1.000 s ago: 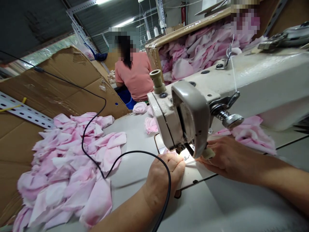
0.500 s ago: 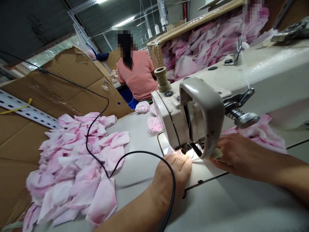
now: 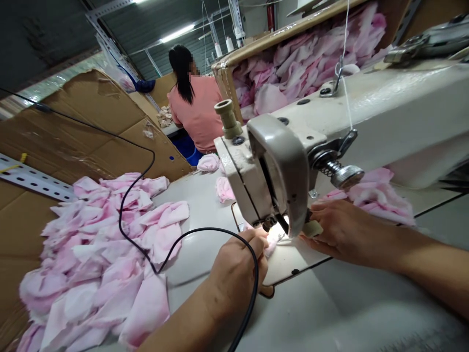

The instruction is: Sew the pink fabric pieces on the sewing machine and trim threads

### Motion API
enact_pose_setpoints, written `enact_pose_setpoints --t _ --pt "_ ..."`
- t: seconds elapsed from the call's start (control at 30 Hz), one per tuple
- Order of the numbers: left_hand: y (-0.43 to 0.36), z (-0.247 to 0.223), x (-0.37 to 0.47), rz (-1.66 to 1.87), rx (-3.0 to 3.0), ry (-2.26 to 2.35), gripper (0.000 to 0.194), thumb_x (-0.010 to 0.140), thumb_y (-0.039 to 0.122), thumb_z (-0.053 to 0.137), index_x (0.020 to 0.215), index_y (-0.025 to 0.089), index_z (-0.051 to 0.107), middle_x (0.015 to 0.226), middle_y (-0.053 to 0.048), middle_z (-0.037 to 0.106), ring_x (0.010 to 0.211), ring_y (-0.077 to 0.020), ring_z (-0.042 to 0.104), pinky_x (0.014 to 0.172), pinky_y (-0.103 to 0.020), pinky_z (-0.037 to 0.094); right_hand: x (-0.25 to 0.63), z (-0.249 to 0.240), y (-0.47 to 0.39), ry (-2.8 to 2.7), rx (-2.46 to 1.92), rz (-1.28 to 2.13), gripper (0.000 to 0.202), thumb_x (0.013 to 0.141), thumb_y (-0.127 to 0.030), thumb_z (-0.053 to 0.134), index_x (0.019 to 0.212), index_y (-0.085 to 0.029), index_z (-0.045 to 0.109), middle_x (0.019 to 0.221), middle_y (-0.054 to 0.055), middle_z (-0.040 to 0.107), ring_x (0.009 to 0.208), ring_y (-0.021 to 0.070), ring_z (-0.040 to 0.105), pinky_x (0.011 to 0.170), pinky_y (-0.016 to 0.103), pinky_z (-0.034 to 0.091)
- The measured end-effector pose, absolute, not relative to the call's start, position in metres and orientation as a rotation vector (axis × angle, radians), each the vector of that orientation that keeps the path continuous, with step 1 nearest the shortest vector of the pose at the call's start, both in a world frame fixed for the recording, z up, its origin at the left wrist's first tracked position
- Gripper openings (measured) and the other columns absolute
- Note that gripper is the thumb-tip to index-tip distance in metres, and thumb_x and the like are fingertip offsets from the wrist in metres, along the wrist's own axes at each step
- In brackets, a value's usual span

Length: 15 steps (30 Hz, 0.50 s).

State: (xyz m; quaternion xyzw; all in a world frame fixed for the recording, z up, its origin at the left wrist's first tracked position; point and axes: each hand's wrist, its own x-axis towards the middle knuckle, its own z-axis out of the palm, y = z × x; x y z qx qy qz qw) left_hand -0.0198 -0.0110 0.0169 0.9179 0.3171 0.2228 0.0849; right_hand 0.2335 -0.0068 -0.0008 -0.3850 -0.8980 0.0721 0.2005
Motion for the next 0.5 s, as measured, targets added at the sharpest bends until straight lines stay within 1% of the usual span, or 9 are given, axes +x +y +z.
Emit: enact_pose_setpoints --t 0.07,0.13,0.2,0.27,0.4,0.47,0.5 --pt "-0.010 0.020 -0.021 0.661 2.694 0.927 0.017 0.087 0.008 0.044 0.089 0.021 0.055 0.091 -0.004 0.066 0.079 -0.0169 0.066 0.069 -0.031 0.060 0.228 0.000 -0.008 -2.579 -1.006 0.149 0.036 0.097 -0.023 0.038 0.068 -0.018 0.059 0.071 -0.001 0.058 0.063 0.0108 0.050 0.060 0.025 0.033" --pt "-0.008 0.024 -0.021 0.647 2.680 0.868 0.018 0.087 0.007 0.044 0.091 0.021 0.055 0.096 -0.005 0.066 0.084 -0.0172 0.067 0.072 -0.031 0.060 0.224 -0.001 -0.009 -2.562 -0.982 0.062 0.038 0.097 -0.020 0.038 0.064 -0.018 0.057 0.065 -0.001 0.054 0.058 0.0107 0.044 0.056 0.026 0.028" --pt "-0.005 0.029 -0.021 0.625 2.713 0.799 0.019 0.088 0.006 0.044 0.092 0.021 0.056 0.099 -0.006 0.066 0.085 -0.0175 0.066 0.073 -0.032 0.060 0.220 -0.001 -0.011 -2.530 -0.933 0.005 0.033 0.094 -0.013 0.043 0.065 -0.017 0.058 0.062 0.000 0.053 0.056 0.0116 0.040 0.055 0.028 0.024" --pt "-0.001 0.033 -0.022 0.614 2.794 0.732 0.018 0.088 0.007 0.045 0.092 0.020 0.057 0.098 -0.006 0.067 0.085 -0.0177 0.064 0.075 -0.032 0.059 0.218 0.000 -0.012 -2.501 -0.884 -0.006 0.028 0.092 -0.010 0.047 0.068 -0.017 0.060 0.061 0.001 0.054 0.056 0.0126 0.039 0.054 0.030 0.022" --pt "0.005 0.037 -0.024 0.543 2.974 0.646 0.017 0.091 0.009 0.049 0.102 0.019 0.057 0.100 -0.006 0.067 0.092 -0.0192 0.063 0.084 -0.033 0.055 0.219 0.003 -0.013 -2.466 -0.871 0.160 0.024 0.092 -0.013 0.050 0.072 -0.016 0.062 0.064 0.001 0.056 0.057 0.0123 0.043 0.054 0.029 0.023" --pt "0.007 0.037 -0.026 0.507 3.008 0.653 0.016 0.092 0.012 0.050 0.105 0.019 0.057 0.100 -0.006 0.067 0.091 -0.0201 0.062 0.083 -0.033 0.054 0.220 0.004 -0.013 -2.439 -0.865 0.201 0.028 0.095 -0.016 0.047 0.071 -0.016 0.061 0.064 0.001 0.055 0.058 0.0114 0.044 0.055 0.027 0.025" --pt "0.008 0.037 -0.027 0.504 3.018 0.661 0.014 0.094 0.013 0.049 0.105 0.019 0.057 0.098 -0.006 0.067 0.089 -0.0205 0.062 0.080 -0.033 0.054 0.220 0.004 -0.013 -2.434 -0.869 0.201 0.033 0.097 -0.019 0.043 0.069 -0.016 0.060 0.064 0.000 0.055 0.058 0.0107 0.044 0.055 0.026 0.025"
